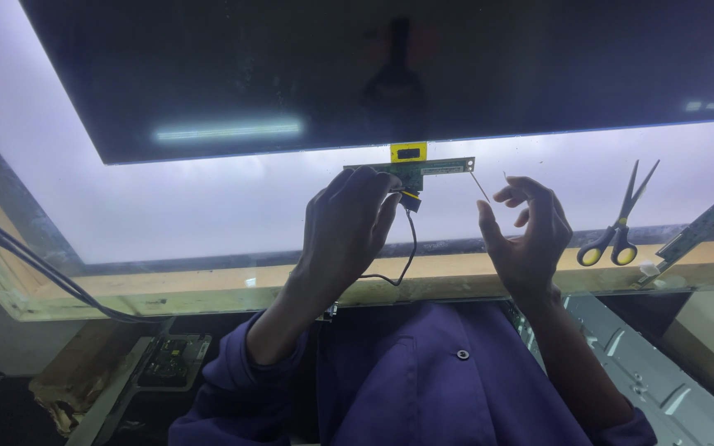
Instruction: The person works on a flat-screen monitor, first using a prying tool to remove a black strip from the bezel. They then move to a different workstation and use scissors to cut a small piece of white tape, which is applied to a circuit board connected to the monitor.
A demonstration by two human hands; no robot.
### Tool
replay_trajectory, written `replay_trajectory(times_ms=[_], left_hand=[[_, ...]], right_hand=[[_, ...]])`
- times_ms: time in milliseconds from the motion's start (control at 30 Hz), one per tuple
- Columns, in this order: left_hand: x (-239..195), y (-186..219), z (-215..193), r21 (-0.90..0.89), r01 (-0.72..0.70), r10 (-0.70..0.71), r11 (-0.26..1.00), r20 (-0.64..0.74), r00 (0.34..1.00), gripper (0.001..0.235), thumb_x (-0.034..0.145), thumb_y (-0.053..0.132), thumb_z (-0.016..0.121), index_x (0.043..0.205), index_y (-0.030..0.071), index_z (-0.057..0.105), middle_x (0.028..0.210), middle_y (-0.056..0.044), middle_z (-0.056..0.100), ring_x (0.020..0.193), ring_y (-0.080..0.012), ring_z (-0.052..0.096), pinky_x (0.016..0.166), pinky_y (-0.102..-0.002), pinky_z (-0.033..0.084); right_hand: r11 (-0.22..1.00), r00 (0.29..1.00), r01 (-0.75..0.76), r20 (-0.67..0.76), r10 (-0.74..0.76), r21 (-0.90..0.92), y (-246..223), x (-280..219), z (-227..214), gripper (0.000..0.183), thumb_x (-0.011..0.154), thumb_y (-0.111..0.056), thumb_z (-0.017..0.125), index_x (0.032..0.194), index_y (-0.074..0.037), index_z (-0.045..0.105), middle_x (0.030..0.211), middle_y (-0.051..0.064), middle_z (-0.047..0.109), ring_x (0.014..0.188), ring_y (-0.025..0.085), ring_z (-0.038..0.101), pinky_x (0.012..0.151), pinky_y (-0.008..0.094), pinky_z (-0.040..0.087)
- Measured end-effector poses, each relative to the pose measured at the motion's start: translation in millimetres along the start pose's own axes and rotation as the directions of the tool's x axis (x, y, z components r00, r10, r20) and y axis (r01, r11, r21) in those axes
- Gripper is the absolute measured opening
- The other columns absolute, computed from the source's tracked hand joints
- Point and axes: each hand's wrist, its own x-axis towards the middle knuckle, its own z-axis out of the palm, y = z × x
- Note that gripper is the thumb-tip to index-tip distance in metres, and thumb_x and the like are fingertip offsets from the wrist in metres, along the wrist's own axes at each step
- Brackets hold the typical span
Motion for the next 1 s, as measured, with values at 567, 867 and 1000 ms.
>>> replay_trajectory(times_ms=[567,867,1000], left_hand=[[9.1,39.9,12.9,-0.479,-0.049,0.098,0.877,0.079,0.992,0.011,0.090,0.019,0.066,0.097,0.010,0.068,0.080,-0.010,0.067,0.076,-0.0277,0.069,0.058,-0.040,0.057],[6.9,43.8,18.0,-0.487,0.031,-0.024,0.873,0.020,0.999,0.003,0.086,0.007,0.067,0.084,0.009,0.068,0.073,-0.008,0.066,0.071,-0.0258,0.067,0.054,-0.037,0.054],[6.6,44.6,13.6,-0.592,0.168,-0.154,0.788,0.074,0.985,0.006,0.089,0.011,0.066,0.083,0.009,0.068,0.072,-0.007,0.066,0.071,-0.0217,0.066,0.053,-0.030,0.052]], right_hand=[[0.890,0.945,-0.255,0.290,0.148,0.377,-53.5,11.7,-31.0,0.012,0.094,-0.011,0.057,0.090,-0.006,0.067,0.057,0.001,0.053,0.053,0.012,0.054,0.057,0.029,0.046],[0.870,0.936,-0.317,0.275,0.221,0.377,-50.1,8.4,-33.3,0.010,0.092,-0.010,0.061,0.098,-0.004,0.067,0.061,0.004,0.056,0.056,0.010,0.052,0.061,0.029,0.046],[0.806,0.913,-0.392,0.298,0.279,0.444,-40.5,6.4,-28.7,0.014,0.091,-0.009,0.063,0.102,-0.001,0.066,0.064,0.006,0.059,0.061,0.009,0.053,0.064,0.030,0.046]])
